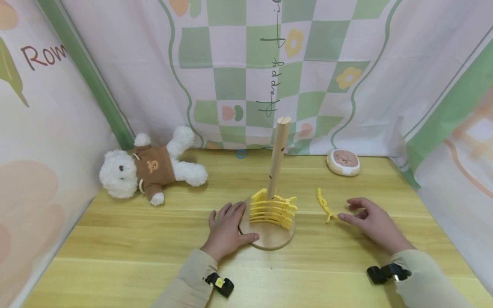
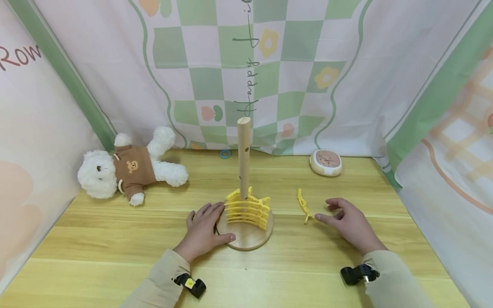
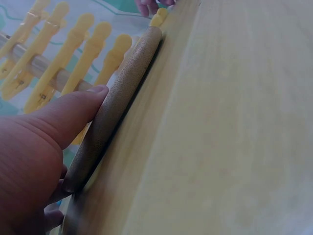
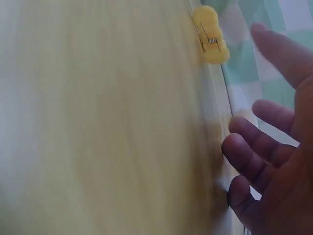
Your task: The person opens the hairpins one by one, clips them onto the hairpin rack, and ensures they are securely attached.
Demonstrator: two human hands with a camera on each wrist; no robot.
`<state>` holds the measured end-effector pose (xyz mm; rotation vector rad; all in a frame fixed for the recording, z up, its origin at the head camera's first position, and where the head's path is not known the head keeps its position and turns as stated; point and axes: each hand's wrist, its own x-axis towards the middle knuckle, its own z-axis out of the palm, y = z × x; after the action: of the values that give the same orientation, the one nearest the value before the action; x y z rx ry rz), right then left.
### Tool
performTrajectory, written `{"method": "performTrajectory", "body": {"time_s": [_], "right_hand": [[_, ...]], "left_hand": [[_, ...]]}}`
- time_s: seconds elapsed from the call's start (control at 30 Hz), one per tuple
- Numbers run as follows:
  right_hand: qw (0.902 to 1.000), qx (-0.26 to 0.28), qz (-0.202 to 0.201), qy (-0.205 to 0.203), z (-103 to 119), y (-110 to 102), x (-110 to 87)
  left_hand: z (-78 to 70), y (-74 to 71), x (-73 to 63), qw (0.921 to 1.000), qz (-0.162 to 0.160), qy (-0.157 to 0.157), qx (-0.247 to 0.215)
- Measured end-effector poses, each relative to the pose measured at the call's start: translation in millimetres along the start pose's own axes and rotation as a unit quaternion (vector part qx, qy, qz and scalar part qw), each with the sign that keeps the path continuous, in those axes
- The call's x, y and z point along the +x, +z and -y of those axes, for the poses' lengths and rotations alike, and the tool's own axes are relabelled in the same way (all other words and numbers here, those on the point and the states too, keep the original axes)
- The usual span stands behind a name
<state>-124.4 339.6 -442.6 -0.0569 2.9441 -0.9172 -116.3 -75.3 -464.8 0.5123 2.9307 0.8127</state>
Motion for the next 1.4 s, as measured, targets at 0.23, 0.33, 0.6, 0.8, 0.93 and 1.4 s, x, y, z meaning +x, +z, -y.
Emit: {"method": "performTrajectory", "body": {"time_s": [0.23,0.33,0.6,0.8,0.93,1.4], "right_hand": [[0.9988,-0.008,0.017,-0.046,22.3,16.0,4.1],[0.9982,-0.02,0.002,-0.057,23.0,18.5,3.1],[0.9993,0.035,-0.01,-0.007,9.8,9.5,-2.2],[0.9995,-0.008,-0.004,0.032,3.2,1.6,0.5],[0.998,-0.03,-0.017,0.052,0.2,0.9,5.0],[0.9978,-0.009,-0.047,0.047,4.0,1.3,5.9]], "left_hand": [[1.1,0.4,-0.3,1.0,-0.003,0.0,-0.003],[2.0,2.0,0.0,1.0,-0.005,0.002,0.001],[2.5,3.6,0.2,1.0,-0.005,0.005,-0.004],[3.7,3.9,-0.1,0.9999,-0.008,0.01,-0.008],[3.7,3.6,-0.2,0.9999,-0.007,0.009,-0.005],[3.7,2.8,0.8,0.9999,-0.008,0.006,-0.006]]}}
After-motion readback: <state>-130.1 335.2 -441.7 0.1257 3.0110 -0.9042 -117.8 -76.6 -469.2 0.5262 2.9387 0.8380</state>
